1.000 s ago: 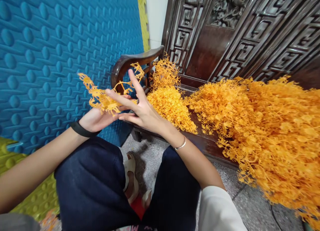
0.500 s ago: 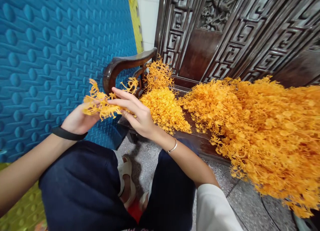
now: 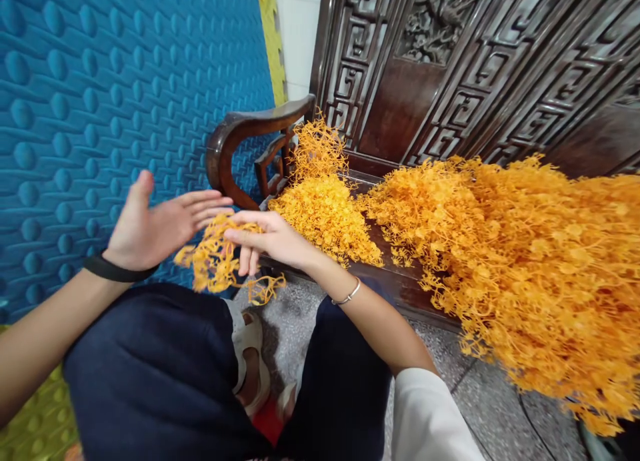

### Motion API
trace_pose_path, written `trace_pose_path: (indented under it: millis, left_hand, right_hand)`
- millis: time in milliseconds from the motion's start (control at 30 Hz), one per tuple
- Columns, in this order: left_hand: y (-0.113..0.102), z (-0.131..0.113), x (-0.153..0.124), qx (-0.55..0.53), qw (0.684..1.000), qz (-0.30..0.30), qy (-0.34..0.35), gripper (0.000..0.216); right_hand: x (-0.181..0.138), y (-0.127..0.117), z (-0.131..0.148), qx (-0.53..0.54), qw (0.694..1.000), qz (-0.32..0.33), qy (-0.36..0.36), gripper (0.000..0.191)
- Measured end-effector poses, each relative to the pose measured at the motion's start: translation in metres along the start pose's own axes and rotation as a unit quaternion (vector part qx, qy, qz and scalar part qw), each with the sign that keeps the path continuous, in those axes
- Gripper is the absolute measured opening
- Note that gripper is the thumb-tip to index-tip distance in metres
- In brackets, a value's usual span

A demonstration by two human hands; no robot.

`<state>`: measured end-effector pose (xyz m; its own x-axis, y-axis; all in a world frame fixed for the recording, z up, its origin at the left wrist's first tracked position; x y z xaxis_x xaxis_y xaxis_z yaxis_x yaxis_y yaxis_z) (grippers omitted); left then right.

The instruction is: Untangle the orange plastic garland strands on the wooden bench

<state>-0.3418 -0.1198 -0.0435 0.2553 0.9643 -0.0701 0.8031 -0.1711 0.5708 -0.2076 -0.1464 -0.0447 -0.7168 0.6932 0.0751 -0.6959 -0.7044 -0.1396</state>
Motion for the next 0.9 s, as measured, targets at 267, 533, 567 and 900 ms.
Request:
trace_pose_path:
  millis: [267,533,567,900]
  left_hand:
    - [0.037,0.049,-0.013,0.207,0.933,0.248,-0.162,0.034]
    - [0.020,0.053,0.002,0.337,0.904,0.206,-0.163,0.025]
    - [0.020,0.052,0.003,0.341,0.906,0.201,-0.148,0.022]
    - [0.016,0.043,0.013,0.406,0.902,0.138,-0.055,0.031]
  right_hand:
    - [0.007,-0.001,-0.033,-0.071,0.993,-0.038,0.088,0.020]
    - [0.002,-0.023,-0.043,-0.027,0.990,-0.055,0.126,0.014]
    - [0.001,-0.025,-0.044,-0.020,0.991,-0.060,0.122,0.015]
    - [-0.008,-0.051,-0.041,-0.047,0.984,-0.152,0.081,0.025]
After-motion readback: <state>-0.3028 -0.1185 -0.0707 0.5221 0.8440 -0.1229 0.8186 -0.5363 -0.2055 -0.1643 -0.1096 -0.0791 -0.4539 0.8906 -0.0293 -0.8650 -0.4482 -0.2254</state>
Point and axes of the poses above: each hand's wrist, its own x-axis towards the middle knuckle, its own y-axis out of the palm, z = x × y, the point moved 7 cm from there along x, towards the middle knuckle, and after that the axes turned 13 degrees about -x, right-handed, at the moved point
